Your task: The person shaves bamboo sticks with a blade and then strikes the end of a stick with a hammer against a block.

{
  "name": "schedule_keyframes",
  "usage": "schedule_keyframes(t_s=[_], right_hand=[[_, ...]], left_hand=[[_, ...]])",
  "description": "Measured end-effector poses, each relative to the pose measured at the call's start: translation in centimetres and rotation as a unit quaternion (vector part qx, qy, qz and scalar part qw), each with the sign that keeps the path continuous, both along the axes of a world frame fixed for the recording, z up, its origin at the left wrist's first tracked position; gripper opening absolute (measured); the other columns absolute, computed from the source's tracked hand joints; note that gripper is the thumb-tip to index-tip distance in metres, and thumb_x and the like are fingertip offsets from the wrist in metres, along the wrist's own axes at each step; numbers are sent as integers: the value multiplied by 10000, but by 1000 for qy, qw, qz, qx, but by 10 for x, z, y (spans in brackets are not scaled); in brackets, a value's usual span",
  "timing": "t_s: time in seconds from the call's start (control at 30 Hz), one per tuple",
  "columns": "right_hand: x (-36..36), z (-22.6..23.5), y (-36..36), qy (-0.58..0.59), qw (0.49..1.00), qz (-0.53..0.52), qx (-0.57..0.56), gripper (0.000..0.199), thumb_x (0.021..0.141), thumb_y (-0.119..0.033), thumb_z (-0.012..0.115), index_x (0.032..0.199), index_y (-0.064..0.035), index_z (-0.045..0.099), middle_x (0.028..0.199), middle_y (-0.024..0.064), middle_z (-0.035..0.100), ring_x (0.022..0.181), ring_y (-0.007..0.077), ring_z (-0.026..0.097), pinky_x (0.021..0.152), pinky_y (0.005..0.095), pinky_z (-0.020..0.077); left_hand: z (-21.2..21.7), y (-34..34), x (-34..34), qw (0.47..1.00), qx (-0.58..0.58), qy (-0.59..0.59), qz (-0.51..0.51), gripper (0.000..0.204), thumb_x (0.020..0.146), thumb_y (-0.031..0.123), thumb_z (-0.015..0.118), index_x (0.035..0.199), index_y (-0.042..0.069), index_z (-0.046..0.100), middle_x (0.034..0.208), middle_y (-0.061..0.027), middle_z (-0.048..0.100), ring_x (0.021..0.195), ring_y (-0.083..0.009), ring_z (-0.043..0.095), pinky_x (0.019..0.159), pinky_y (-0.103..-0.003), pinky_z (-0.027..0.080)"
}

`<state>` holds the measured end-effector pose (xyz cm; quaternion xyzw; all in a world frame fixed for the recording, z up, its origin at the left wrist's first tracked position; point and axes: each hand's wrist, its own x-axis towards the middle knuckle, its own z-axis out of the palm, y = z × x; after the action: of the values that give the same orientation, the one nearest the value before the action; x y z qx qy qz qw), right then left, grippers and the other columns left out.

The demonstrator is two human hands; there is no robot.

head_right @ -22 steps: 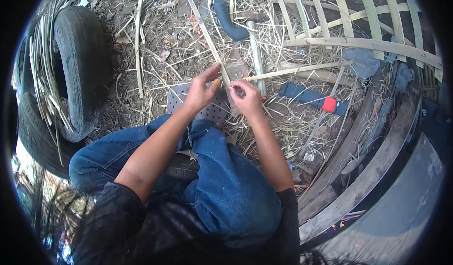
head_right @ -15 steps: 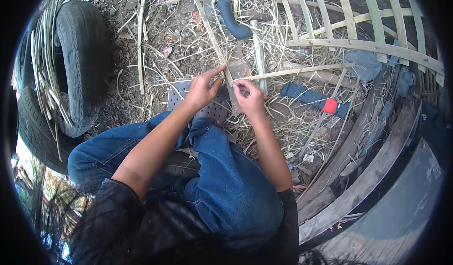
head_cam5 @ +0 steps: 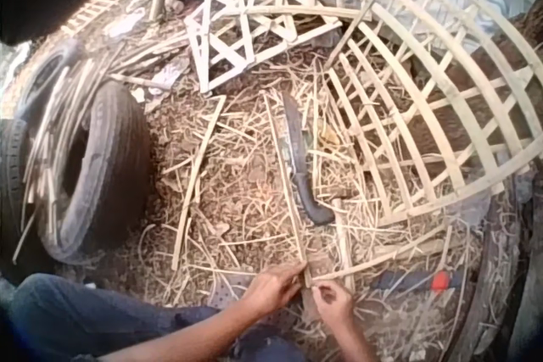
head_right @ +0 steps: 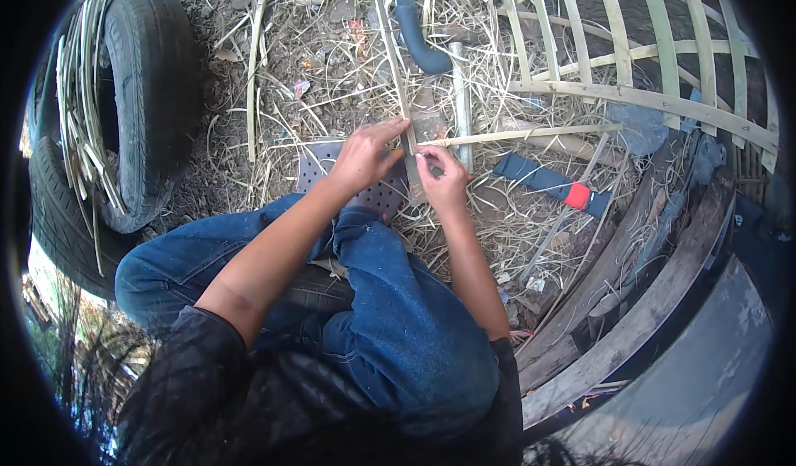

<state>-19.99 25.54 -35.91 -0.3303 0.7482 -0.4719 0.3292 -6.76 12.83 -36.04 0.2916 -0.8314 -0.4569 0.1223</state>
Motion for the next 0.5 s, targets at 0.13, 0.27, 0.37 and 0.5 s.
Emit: schedule_keyframes(t_s=[0.13,0.27,0.37,0.5], right_hand=[[-2,-5,3,-76,996,-41,-3,95,845,26,635,939,24,616,972,115,688,863,167,678,751,287,560],[-2,-6,4,-101,994,-44,-3,94,849,28,632,940,25,609,975,115,685,856,160,671,752,275,555],[-2,-5,3,-62,998,-24,-1,91,839,32,638,930,27,627,967,110,687,838,156,673,738,269,556],[-3,-4,0,-9,1000,-4,11,97,820,37,651,916,26,652,951,99,688,816,158,680,720,265,558]], left_hand=[[-10,3,0,998,50,42,9,515,785,82,670,1289,81,564,1308,-138,568,1257,-266,504,1031,-420,392],[-13,5,2,998,55,37,24,518,767,34,669,1277,66,580,1286,-155,581,1247,-294,512,1040,-413,396],[-13,3,3,999,28,12,14,529,769,45,672,1288,77,572,1304,-158,568,1274,-287,489,1056,-416,373],[-12,3,4,1000,4,-2,6,550,767,74,670,1304,92,554,1326,-126,555,1279,-279,476,1040,-421,359]])
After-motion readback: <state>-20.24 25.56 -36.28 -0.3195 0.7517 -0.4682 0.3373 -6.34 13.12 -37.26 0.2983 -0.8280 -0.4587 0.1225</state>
